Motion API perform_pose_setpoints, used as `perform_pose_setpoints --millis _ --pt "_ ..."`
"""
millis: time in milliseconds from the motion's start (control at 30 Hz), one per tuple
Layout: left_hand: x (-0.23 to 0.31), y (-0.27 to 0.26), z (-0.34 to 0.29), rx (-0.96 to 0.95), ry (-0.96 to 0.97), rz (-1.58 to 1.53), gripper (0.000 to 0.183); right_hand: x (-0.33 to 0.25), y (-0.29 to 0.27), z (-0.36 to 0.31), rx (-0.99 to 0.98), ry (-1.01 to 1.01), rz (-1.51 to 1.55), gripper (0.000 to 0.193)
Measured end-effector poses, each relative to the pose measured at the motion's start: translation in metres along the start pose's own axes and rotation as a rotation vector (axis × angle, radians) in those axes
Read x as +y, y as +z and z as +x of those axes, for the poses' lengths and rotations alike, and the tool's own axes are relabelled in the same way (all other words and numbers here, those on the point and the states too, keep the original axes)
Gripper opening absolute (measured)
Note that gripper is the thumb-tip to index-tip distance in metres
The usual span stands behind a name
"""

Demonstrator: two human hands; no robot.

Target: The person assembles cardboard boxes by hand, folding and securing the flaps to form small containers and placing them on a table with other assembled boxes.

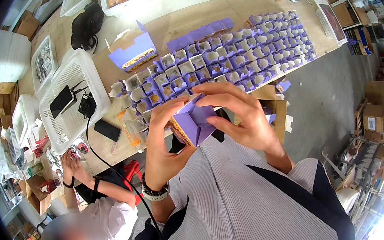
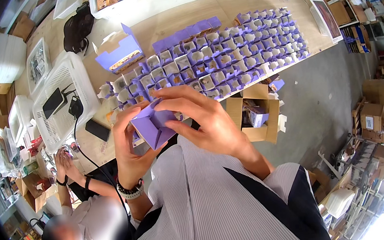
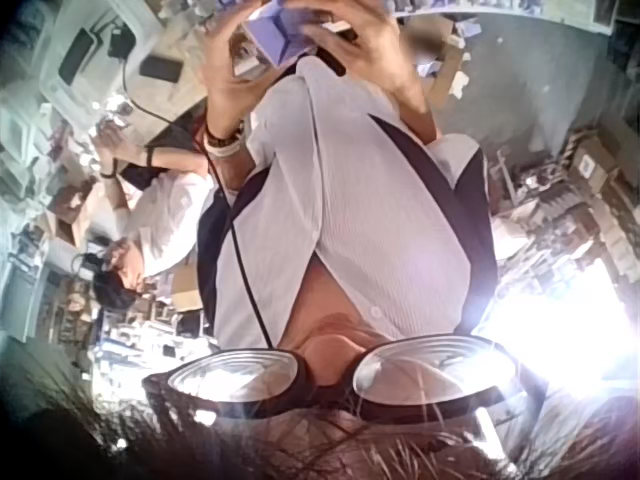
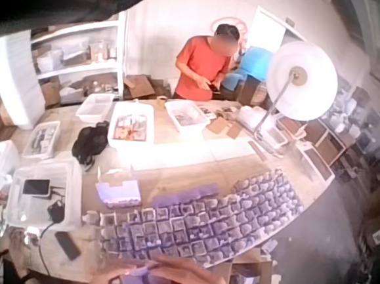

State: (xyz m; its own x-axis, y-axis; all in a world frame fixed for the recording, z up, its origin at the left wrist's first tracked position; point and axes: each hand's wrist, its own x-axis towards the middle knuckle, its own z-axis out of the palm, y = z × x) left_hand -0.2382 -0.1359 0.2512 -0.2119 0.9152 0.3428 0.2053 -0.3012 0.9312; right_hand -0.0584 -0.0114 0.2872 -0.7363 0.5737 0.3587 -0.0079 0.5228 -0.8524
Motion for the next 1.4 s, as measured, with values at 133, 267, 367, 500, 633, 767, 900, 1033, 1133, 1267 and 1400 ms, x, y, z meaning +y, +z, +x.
perform_pose_setpoints --millis 133,267,367,500,633,767,900,1033,1133,1267,1400 --pt "0.009 0.000 0.003 -0.050 -0.022 0.082 0.083 -0.008 -0.001 0.008 0.005 -0.037 -0.166 0.037" --pt "0.016 -0.002 0.002 -0.081 -0.066 0.092 0.082 -0.013 -0.003 0.020 0.000 0.004 -0.171 0.029" --pt "0.013 -0.001 -0.005 -0.060 -0.090 -0.054 0.083 -0.015 -0.007 0.029 -0.067 0.004 -0.141 0.025" --pt "0.012 -0.013 -0.013 -0.129 -0.104 -0.105 0.089 -0.019 -0.009 0.030 -0.133 -0.082 -0.176 0.021" --pt "0.019 -0.016 -0.017 -0.147 -0.156 -0.117 0.087 -0.023 -0.008 0.031 -0.192 -0.115 -0.242 0.018" --pt "0.023 -0.022 -0.012 -0.145 -0.129 -0.118 0.086 -0.028 -0.011 0.031 -0.222 -0.151 -0.303 0.015" --pt "0.028 -0.031 -0.009 -0.125 -0.106 -0.073 0.086 -0.034 -0.014 0.028 -0.216 -0.148 -0.297 0.017" --pt "0.028 -0.032 -0.008 -0.128 -0.092 -0.046 0.086 -0.038 -0.012 0.021 -0.237 -0.169 -0.411 0.019" --pt "0.027 -0.031 -0.007 -0.120 -0.075 -0.010 0.086 -0.042 -0.013 0.016 -0.300 -0.165 -0.474 0.028" --pt "0.028 -0.030 -0.005 -0.145 -0.103 0.003 0.085 -0.039 -0.009 0.016 -0.327 -0.157 -0.481 0.029" --pt "0.027 -0.025 -0.006 -0.124 -0.132 -0.088 0.085 -0.040 -0.007 0.019 -0.323 -0.109 -0.394 0.027"
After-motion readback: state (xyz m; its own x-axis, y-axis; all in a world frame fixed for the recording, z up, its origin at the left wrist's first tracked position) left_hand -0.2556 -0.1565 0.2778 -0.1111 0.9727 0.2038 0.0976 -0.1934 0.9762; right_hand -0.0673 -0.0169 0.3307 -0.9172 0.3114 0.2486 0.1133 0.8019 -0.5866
